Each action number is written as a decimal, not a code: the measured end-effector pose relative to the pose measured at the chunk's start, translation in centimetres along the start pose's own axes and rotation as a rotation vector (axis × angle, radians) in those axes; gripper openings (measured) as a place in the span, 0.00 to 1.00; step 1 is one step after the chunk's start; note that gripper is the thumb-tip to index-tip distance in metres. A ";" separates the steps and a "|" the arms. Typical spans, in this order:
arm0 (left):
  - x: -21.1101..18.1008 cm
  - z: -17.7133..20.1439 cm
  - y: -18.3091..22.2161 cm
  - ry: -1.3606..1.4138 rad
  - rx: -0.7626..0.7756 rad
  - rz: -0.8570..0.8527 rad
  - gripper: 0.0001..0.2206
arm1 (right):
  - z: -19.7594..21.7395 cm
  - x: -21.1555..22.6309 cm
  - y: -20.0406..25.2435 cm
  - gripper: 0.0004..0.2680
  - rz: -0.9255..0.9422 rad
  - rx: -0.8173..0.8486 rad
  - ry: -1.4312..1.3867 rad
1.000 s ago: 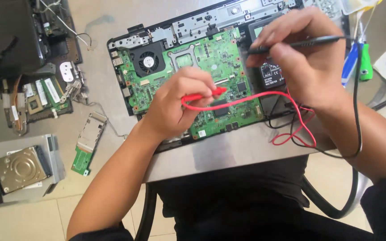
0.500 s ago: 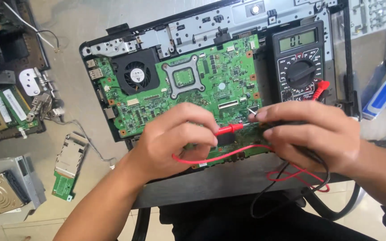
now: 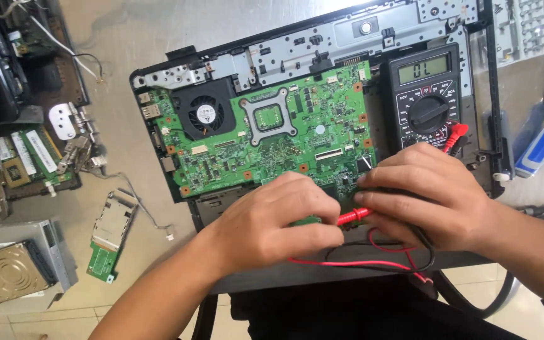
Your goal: Diagnosing a laptop motherboard using a digital multimeter to test circuit points
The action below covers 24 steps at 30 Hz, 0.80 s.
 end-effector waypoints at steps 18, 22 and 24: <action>-3.9 5.6 -1.9 0.060 -0.276 -0.104 0.04 | 1.7 4.6 -3.7 0.07 -0.165 -0.463 -0.148; -1.1 6.6 -1.8 -0.047 -0.323 0.028 0.03 | -0.8 3.9 -3.7 0.02 -0.237 -0.345 -0.055; 0.3 6.6 -1.5 -0.035 -0.314 0.060 0.02 | -2.2 3.1 -2.9 0.01 -0.269 -0.294 -0.035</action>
Point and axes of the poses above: each hand's wrist, its own y-axis away from the middle knuckle, its own z-axis out of the back of the hand, x = y × z, the point moved 5 cm from there along -y, towards the middle knuckle, and after that the axes turned 11 degrees about -x, right-handed, at the moved point
